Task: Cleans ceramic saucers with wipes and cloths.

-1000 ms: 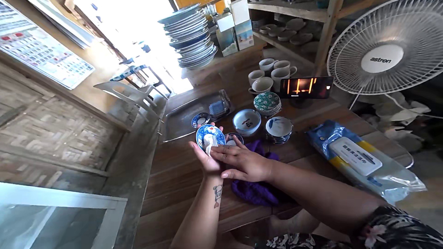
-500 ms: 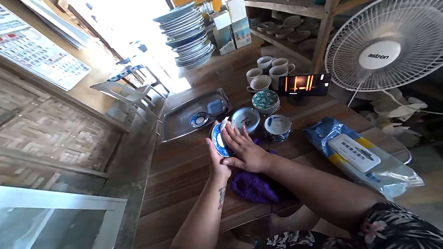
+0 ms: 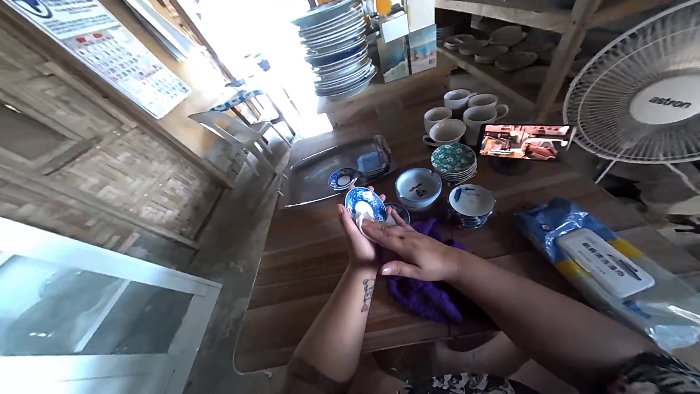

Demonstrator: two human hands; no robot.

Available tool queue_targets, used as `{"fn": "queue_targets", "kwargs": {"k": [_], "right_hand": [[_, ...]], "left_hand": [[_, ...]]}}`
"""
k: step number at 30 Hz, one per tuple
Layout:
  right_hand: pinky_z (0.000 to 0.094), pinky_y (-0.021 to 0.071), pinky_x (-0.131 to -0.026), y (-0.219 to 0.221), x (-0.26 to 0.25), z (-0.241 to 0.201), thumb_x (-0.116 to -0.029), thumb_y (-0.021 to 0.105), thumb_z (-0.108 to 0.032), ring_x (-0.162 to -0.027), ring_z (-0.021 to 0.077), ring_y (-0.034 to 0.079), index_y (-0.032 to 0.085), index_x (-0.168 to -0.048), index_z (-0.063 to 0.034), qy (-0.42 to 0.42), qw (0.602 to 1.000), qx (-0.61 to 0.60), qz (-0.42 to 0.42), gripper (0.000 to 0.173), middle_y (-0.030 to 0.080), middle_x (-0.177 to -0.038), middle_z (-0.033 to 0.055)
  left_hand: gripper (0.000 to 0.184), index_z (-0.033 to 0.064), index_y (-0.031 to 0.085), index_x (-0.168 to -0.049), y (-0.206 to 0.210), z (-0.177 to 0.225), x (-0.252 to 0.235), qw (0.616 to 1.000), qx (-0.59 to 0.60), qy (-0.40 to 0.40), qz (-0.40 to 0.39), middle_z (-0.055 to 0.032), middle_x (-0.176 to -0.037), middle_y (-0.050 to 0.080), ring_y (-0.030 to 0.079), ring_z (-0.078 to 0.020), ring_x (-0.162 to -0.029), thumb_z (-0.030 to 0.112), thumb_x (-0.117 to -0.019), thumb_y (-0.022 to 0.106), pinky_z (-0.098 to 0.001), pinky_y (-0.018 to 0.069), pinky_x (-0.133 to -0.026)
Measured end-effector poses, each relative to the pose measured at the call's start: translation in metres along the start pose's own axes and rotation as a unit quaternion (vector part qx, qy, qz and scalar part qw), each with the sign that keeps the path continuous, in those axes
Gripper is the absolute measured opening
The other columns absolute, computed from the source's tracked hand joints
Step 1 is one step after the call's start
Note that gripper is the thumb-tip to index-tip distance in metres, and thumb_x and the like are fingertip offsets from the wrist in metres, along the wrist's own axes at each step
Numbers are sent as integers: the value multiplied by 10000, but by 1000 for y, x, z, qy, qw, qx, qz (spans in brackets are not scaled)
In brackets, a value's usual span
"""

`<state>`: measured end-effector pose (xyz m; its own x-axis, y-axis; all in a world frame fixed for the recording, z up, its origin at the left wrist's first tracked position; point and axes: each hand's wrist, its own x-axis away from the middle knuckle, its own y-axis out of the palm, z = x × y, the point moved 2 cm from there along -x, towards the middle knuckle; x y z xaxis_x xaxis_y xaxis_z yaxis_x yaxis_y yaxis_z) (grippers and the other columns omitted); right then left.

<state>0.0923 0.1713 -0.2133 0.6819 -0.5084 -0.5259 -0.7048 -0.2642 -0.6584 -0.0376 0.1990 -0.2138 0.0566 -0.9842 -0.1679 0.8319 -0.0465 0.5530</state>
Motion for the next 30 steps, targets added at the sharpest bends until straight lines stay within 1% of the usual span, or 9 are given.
{"fn": "queue_targets", "kwargs": {"k": [2, 5, 9, 12, 15, 20, 24, 26, 30], "right_hand": [[651, 96, -1241, 0, 0, 2, -1052, 288, -621, -1522, 258, 340, 395, -1564, -39, 31, 999, 33, -3, 783, 419, -1606, 140], [694, 100, -1216, 1, 1, 9, -1049, 283, -625, -1531, 287, 319, 417, -1563, -73, 77, 993, 90, 23, 766, 396, -1624, 123], [709, 6, -1211, -1, 2, 13, -1030, 228, -678, -1578, 316, 164, 291, -1613, -52, 137, 981, 136, 26, 858, 255, -1682, 153], [700, 26, -1216, 2, 4, 16, -1006, 201, -720, -1579, 360, 121, 210, -1619, 2, 144, 974, 160, 64, 947, 178, -1689, 210], [665, 21, -1236, 0, 6, 16, -994, 171, -741, -1584, 360, 78, 172, -1626, 1, 133, 978, 134, 86, 975, 133, -1697, 214], [599, 33, -1263, 0, 5, 11, -1013, 185, -714, -1581, 351, 118, 253, -1595, 45, 44, 991, 79, 100, 959, 211, -1672, 242], [604, 28, -1265, 0, 3, 6, -1023, 202, -697, -1581, 288, 160, 289, -1595, 14, 10, 998, 38, 57, 917, 263, -1671, 185], [631, 55, -1252, -1, 2, 4, -1029, 226, -683, -1562, 283, 234, 343, -1577, 9, 8, 999, 22, 34, 890, 345, -1640, 174], [673, 82, -1234, -1, 1, 1, -1038, 269, -660, -1522, 276, 339, 400, -1563, -39, 14, 1000, 18, 4, 823, 424, -1601, 150]], "left_hand": [[731, 259, 343, -1525, 1, 2, -2, 1000, 2, 11, 17, -45, -1460, 528, 589, -230, -1247, 641, -1010, -9, -404, 525, -981], [705, 215, 391, -1493, 2, 0, -3, 1000, -2, 21, 9, -45, -1410, 563, 603, -213, -1221, 615, -1031, 40, -389, 531, -977], [698, 200, 391, -1526, 4, -9, 1, 997, -66, 27, -13, -34, -1424, 568, 558, -157, -1282, 646, -1029, 187, -359, 480, -1057], [720, 190, 397, -1530, 9, -11, 7, 992, -120, 5, -27, -38, -1427, 566, 542, -145, -1302, 653, -1026, 174, -360, 466, -1078], [741, 162, 375, -1543, 11, -12, 10, 985, -159, 0, -73, -26, -1472, 532, 506, -121, -1339, 648, -1026, 166, -350, 434, -1112], [706, 112, 372, -1519, 17, -11, 12, 988, -128, -58, -71, -41, -1349, 614, 597, -96, -1206, 538, -1054, 55, -309, 494, -1032], [758, 148, 354, -1526, 12, -11, 6, 994, -60, -43, -80, -31, -1286, 651, 649, -122, -1128, 637, -1021, 68, -312, 543, -956], [774, 177, 359, -1533, 9, -8, 4, 997, -45, -42, -47, -46, -1306, 648, 652, -143, -1143, 637, -1015, 13, -324, 546, -952], [795, 237, 305, -1566, 0, -4, -1, 999, 0, -35, -8, -98, -1375, 607, 651, -236, -1162, 689, -989, -2, -391, 553, -943]]}}
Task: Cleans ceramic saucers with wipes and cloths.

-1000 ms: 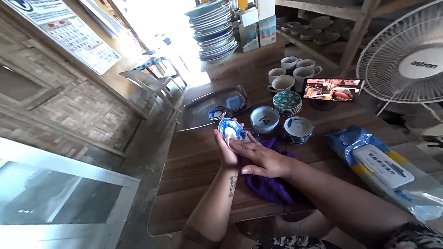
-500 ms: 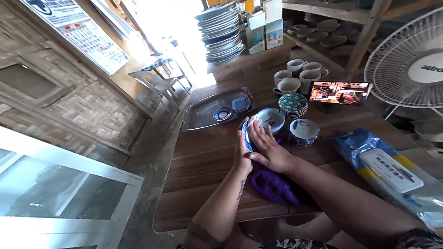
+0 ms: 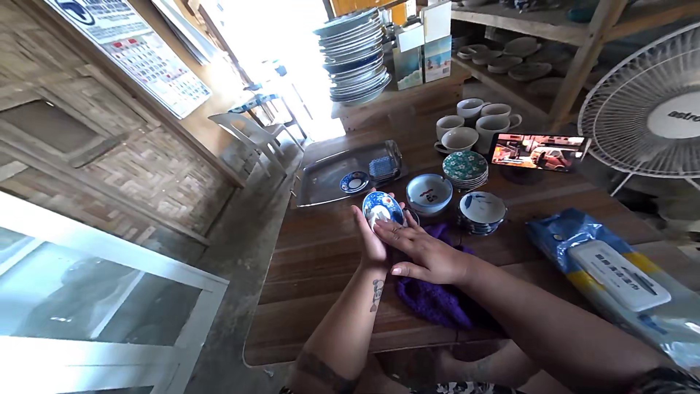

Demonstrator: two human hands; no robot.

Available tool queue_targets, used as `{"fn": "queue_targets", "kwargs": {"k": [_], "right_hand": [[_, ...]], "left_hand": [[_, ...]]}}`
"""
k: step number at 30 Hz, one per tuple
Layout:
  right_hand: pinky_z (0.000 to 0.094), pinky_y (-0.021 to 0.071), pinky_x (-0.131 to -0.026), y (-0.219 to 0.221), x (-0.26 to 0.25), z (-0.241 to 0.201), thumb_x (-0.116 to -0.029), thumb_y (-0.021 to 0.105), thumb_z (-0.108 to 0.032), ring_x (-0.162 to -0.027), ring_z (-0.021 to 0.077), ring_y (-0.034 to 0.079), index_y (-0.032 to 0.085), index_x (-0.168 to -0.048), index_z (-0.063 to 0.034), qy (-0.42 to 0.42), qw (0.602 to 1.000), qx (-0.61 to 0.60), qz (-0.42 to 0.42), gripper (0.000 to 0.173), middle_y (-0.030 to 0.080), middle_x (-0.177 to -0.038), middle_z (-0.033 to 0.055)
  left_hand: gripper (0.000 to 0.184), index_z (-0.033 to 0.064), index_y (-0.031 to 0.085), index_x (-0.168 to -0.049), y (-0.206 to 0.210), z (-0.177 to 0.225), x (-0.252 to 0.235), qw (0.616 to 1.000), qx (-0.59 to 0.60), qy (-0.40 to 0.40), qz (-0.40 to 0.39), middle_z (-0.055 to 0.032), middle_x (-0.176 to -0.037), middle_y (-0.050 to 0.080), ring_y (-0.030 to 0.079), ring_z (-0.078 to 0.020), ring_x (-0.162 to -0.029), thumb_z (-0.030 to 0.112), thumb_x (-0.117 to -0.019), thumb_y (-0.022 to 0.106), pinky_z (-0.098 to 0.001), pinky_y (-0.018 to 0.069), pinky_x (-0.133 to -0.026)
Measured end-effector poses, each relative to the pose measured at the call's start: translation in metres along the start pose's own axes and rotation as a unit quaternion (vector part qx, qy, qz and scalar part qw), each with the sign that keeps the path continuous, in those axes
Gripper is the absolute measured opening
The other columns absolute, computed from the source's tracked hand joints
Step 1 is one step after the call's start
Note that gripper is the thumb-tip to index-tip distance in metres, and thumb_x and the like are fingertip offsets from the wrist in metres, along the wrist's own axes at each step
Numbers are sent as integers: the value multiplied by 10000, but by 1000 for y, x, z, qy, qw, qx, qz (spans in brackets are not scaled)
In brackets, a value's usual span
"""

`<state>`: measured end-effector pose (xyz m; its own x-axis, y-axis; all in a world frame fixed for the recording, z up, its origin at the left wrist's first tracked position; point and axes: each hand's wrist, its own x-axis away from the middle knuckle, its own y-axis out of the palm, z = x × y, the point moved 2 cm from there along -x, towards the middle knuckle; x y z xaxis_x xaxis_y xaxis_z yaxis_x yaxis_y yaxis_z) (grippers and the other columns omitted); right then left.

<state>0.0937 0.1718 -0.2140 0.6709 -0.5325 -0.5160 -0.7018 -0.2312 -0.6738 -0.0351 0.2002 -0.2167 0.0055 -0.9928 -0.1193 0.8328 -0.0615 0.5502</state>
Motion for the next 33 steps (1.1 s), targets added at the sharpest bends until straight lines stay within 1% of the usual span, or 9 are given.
{"fn": "queue_targets", "kwargs": {"k": [3, 5, 8, 13, 18, 21, 26, 30, 33], "right_hand": [[681, 106, -1224, -1, -1, 2, -1051, 282, -625, -1509, 271, 365, 422, -1558, -72, 30, 999, 18, -15, 763, 437, -1597, 124], [691, 108, -1216, -1, -1, 5, -1053, 291, -616, -1503, 281, 375, 441, -1552, -89, 59, 997, 39, -20, 742, 440, -1598, 112], [682, 22, -1223, -3, -2, 8, -1040, 245, -656, -1552, 273, 268, 378, -1589, -112, 109, 990, 73, -56, 784, 358, -1648, 98], [623, 18, -1251, -1, 0, 13, -1012, 181, -714, -1583, 320, 130, 247, -1625, -50, 155, 979, 128, -35, 906, 212, -1693, 157], [602, 34, -1260, 1, 3, 15, -985, 160, -755, -1586, 356, 67, 153, -1631, -10, 154, 979, 134, 28, 987, 102, -1701, 213], [597, 44, -1261, 0, 3, 14, -989, 144, -749, -1580, 374, 101, 202, -1613, 25, 100, 988, 101, 68, 996, 164, -1682, 244], [576, 35, -1267, 0, 4, 7, -992, 169, -746, -1579, 346, 138, 247, -1603, 27, 37, 998, 36, 39, 988, 227, -1670, 231], [581, 80, -1267, -1, 3, 3, -1010, 220, -715, -1566, 294, 220, 297, -1598, -4, 13, 1000, 1, -11, 926, 312, -1651, 189], [604, 55, -1262, -2, 1, 3, -1025, 228, -690, -1558, 288, 248, 317, -1596, -23, 27, 999, 9, -44, 883, 325, -1650, 173]], "left_hand": [[779, 216, 326, -1550, -4, 1, -6, 999, 3, 31, 39, -101, -1391, 588, 645, -247, -1163, 646, -1006, -28, -401, 548, -941], [771, 200, 404, -1483, -3, 2, -7, 997, 22, 39, 63, -88, -1353, 599, 649, -238, -1131, 642, -1011, -18, -387, 557, -901], [745, 191, 443, -1451, -1, 3, -7, 997, 34, 37, 64, -79, -1298, 634, 672, -204, -1072, 627, -1026, 13, -353, 574, -855], [664, 195, 403, -1523, 7, -2, 1, 997, -53, 25, 41, -55, -1388, 593, 587, -164, -1243, 546, -1067, 72, -361, 495, -1032], [685, 152, 397, -1530, 11, -7, 5, 991, -129, 11, -23, -57, -1436, 561, 539, -142, -1305, 550, -1062, 93, -351, 454, -1084], [677, 113, 446, -1467, 17, -6, 10, 992, -120, -22, -10, -69, -1319, 622, 595, -127, -1207, 506, -1073, 59, -339, 496, -1027], [692, 133, 411, -1485, 15, -6, 8, 995, -82, -22, -45, -46, -1259, 660, 656, -127, -1105, 522, -1059, 29, -312, 543, -953], [735, 206, 351, -1543, 7, -4, 3, 998, -57, -20, -24, -86, -1312, 642, 668, -209, -1097, 596, -1032, -4, -364, 562, -902], [726, 204, 316, -1555, 1, 0, -1, 999, -48, 7, -1, -92, -1351, 617, 656, -226, -1142, 607, -1033, 13, -381, 554, -939]]}}
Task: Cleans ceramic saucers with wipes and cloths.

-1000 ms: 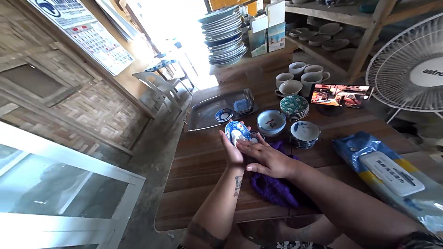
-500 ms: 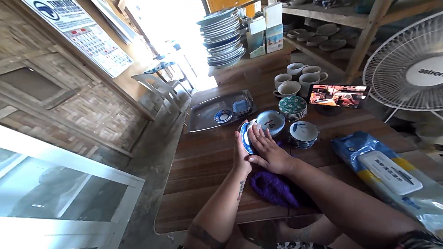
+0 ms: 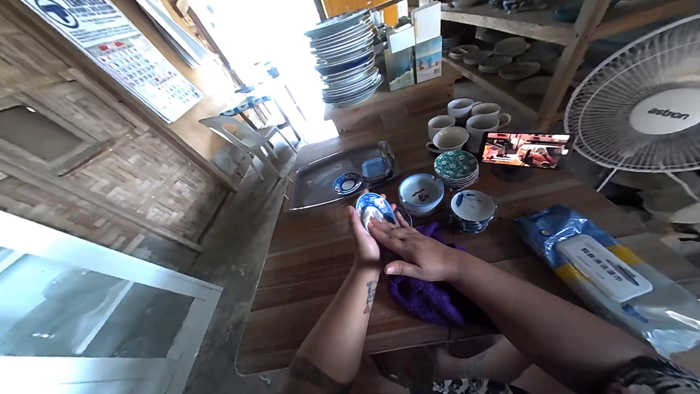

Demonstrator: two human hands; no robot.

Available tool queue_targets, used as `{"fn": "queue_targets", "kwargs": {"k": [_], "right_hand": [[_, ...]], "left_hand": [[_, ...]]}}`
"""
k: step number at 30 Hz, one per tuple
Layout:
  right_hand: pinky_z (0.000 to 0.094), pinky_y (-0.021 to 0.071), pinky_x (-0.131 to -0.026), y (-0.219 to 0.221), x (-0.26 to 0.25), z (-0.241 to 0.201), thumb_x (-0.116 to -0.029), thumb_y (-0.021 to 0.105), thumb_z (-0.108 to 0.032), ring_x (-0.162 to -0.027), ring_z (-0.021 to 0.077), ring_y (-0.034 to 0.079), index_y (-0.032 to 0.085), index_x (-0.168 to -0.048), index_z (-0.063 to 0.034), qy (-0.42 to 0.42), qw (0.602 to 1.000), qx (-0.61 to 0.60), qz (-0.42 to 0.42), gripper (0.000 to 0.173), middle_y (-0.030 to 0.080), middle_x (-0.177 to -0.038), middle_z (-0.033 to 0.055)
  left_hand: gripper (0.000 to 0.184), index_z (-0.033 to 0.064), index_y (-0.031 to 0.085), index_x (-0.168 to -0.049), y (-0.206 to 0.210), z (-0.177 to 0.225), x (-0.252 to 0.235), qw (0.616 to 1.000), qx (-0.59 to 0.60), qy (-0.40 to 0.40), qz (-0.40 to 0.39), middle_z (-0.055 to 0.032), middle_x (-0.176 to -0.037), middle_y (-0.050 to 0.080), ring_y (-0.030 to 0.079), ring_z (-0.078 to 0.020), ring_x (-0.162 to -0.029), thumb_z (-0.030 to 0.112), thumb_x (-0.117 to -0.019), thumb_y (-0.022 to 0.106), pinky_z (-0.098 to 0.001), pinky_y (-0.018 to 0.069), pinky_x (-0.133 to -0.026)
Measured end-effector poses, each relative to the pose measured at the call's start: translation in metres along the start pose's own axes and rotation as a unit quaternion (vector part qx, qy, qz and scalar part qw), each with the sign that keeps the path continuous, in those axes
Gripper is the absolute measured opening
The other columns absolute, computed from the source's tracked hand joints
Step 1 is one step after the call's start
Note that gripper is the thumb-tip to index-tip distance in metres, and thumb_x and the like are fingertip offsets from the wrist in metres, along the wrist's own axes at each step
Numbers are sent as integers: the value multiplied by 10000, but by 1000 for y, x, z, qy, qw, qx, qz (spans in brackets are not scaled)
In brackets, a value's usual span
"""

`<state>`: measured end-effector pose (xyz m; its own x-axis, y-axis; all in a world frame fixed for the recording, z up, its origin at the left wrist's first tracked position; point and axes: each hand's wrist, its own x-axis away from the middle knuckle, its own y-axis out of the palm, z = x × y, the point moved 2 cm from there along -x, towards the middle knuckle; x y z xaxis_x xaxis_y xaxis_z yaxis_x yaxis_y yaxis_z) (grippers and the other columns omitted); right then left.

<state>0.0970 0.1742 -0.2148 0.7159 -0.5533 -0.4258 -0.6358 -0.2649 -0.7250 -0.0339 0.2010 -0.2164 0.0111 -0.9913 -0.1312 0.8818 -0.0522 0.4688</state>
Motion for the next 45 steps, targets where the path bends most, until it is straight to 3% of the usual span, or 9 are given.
{"fn": "queue_targets", "kwargs": {"k": [11, 16, 18, 21, 28, 30, 33, 39, 45], "right_hand": [[617, -7, -1250, 2, 1, 10, -1008, 255, -708, -1587, 362, 32, 146, -1632, -12, 115, 987, 93, 69, 941, 91, -1702, 214], [586, 13, -1261, 1, 1, 5, -1006, 218, -719, -1582, 344, 117, 208, -1612, 26, 22, 997, 38, 59, 960, 203, -1675, 237], [599, 38, -1261, 1, 0, 2, -1025, 257, -676, -1573, 335, 176, 272, -1596, 27, -15, 999, 21, 45, 906, 273, -1658, 222], [616, 22, -1253, -1, -2, 0, -1054, 328, -579, -1567, 306, 215, 338, -1584, -6, -20, 999, 9, 31, 781, 312, -1654, 180], [614, 41, -1255, -5, 0, 15, -1013, 304, -686, -1580, 352, 128, 243, -1616, -15, 94, 987, 96, 85, 904, 177, -1695, 189], [606, 61, -1260, -9, 0, 12, -1010, 301, -689, -1568, 345, 193, 298, -1594, 9, 59, 989, 87, 107, 910, 243, -1673, 204], [584, 110, -1262, -11, -4, 0, -1051, 408, -535, -1516, 303, 348, 450, -1531, -13, 0, 995, 74, 74, 710, 437, -1588, 171], [487, 453, -1117, -26, 0, -27, -1021, 495, -25, -1291, 304, 618, 669, -1346, -60, 28, 994, 105, 4, 370, 655, -1379, 131], [439, 513, -1055, -75, 66, -44, -1034, 505, -65, -1179, 240, 674, 733, -1229, -75, 168, 980, 108, 12, 300, 720, -1233, 117]], "left_hand": [[694, 154, 401, -1508, 15, -7, 7, 999, -40, 4, -9, -35, -1391, 587, 567, -121, -1262, 532, -1061, 27, -333, 488, -1042], [672, 103, 452, -1425, 21, 2, 12, 999, -42, -19, -5, -38, -1239, 667, 655, -118, -1115, 454, -1076, -3, -295, 545, -940], [719, 148, 354, -1529, 8, -1, 6, 998, -32, 7, -62, -73, -1352, 622, 646, -195, -1174, 520, -1048, -29, -350, 547, -967], [712, 157, 365, -1513, 8, 8, 4, 999, -13, 27, -23, -61, -1366, 596, 613, -176, -1207, 514, -1051, -41, -338, 522, -991], [676, 148, 382, -1520, 3, -21, 5, 998, -44, -12, -37, -47, -1427, 553, 544, -146, -1292, 569, -1064, 114, -383, 465, -1075], [627, 124, 411, -1496, 7, -25, 8, 998, -40, -27, -41, -49, -1382, 580, 565, -133, -1252, 526, -1077, 176, -376, 474, -1058], [642, 175, 411, -1495, 19, -6, 11, 998, 44, -51, 0, -47, -1276, 648, 646, -146, -1125, 515, -1074, 65, -338, 546, -928], [716, 224, 401, -1505, 0, -8, -3, 990, 131, -46, 18, -139, -1323, 637, 677, -303, -1117, 615, -1036, 28, -439, 579, -881], [716, 191, 351, -1517, 1, -4, -8, 993, 121, -1, 2, -155, -1319, 613, 659, -326, -1121, 570, -1034, -17, -492, 570, -887]]}}
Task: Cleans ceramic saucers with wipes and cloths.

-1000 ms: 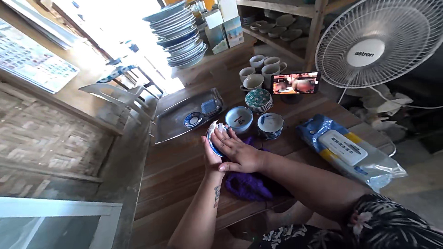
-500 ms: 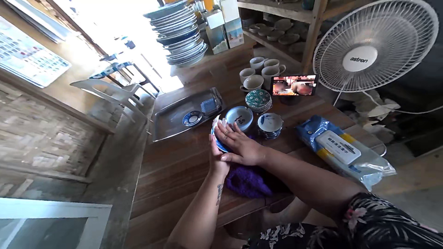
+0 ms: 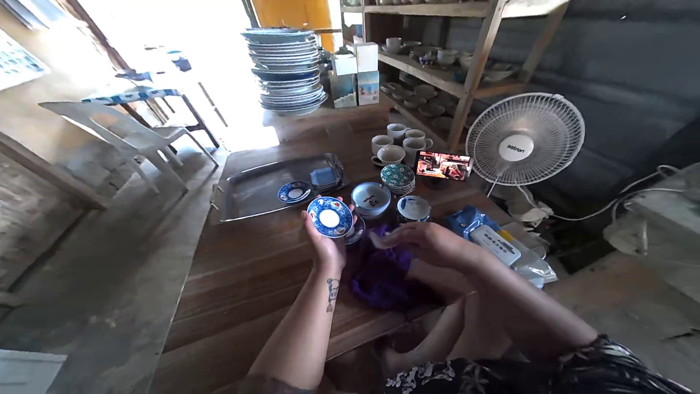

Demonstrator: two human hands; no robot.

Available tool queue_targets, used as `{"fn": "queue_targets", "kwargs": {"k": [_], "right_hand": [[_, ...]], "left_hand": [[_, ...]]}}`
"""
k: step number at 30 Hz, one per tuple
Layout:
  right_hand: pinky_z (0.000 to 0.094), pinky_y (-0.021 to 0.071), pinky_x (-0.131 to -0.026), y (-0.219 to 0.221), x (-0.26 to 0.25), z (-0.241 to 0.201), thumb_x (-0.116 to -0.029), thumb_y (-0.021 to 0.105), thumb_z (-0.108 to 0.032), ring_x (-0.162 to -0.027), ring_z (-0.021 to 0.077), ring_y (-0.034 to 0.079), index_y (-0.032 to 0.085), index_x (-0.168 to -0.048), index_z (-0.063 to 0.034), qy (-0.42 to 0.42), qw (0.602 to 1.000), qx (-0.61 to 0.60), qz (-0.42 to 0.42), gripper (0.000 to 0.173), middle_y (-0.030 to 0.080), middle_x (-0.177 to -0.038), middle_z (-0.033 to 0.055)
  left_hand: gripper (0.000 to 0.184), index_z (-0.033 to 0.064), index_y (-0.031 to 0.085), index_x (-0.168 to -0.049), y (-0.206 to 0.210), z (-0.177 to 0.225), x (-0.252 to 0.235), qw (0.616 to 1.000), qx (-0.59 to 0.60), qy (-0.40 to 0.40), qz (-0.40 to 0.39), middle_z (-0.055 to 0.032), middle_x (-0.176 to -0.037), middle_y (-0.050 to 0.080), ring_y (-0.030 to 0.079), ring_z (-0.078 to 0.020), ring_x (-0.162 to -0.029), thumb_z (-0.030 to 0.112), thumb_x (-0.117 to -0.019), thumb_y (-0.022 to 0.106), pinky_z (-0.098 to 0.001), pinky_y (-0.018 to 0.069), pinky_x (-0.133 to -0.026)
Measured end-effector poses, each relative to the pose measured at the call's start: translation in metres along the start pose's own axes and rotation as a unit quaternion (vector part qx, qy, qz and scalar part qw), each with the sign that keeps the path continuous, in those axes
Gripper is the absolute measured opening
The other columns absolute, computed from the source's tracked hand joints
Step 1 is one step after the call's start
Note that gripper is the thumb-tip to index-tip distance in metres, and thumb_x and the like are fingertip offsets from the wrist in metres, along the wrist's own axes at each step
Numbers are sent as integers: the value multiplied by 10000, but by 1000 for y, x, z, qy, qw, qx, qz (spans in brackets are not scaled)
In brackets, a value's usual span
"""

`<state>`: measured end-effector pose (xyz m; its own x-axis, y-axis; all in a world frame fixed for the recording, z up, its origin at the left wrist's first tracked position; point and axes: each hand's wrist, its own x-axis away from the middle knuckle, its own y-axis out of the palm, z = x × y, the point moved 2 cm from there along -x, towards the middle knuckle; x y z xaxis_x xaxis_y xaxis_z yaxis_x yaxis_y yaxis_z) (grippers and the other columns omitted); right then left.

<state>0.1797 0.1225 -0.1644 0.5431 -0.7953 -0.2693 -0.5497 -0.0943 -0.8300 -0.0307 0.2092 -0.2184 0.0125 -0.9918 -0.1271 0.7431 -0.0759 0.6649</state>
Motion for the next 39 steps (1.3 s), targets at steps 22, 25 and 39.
{"fn": "queue_targets", "kwargs": {"k": [22, 25, 39], "right_hand": [[664, 142, -1217, -2, 71, 37, -1070, 496, -307, -1483, 343, 390, 593, -1443, -123, 271, 941, 190, -65, 427, 525, -1528, 121], [605, 302, -1185, -3, 69, 31, -1039, 555, -310, -1387, 342, 510, 716, -1281, -108, 204, 958, 195, 57, 354, 641, -1392, 108], [536, 536, -928, 37, -6, -12, -1015, 611, -333, -1085, 339, 669, 673, -1211, -32, 230, 971, 62, 30, 365, 674, -1191, 185]], "left_hand": [[650, 181, 340, -1524, 0, 7, 3, 999, -25, -9, 23, -152, -1354, 601, 673, -315, -1101, 541, -1069, 48, -483, 577, -868], [659, 174, 349, -1523, -1, 8, 2, 999, -23, -11, 26, -159, -1351, 607, 678, -325, -1088, 551, -1068, 57, -482, 581, -858], [667, 199, 384, -1506, -6, 6, -3, 1000, -20, -9, 17, -161, -1343, 605, 668, -340, -1103, 569, -1059, 56, -503, 584, -840]]}}
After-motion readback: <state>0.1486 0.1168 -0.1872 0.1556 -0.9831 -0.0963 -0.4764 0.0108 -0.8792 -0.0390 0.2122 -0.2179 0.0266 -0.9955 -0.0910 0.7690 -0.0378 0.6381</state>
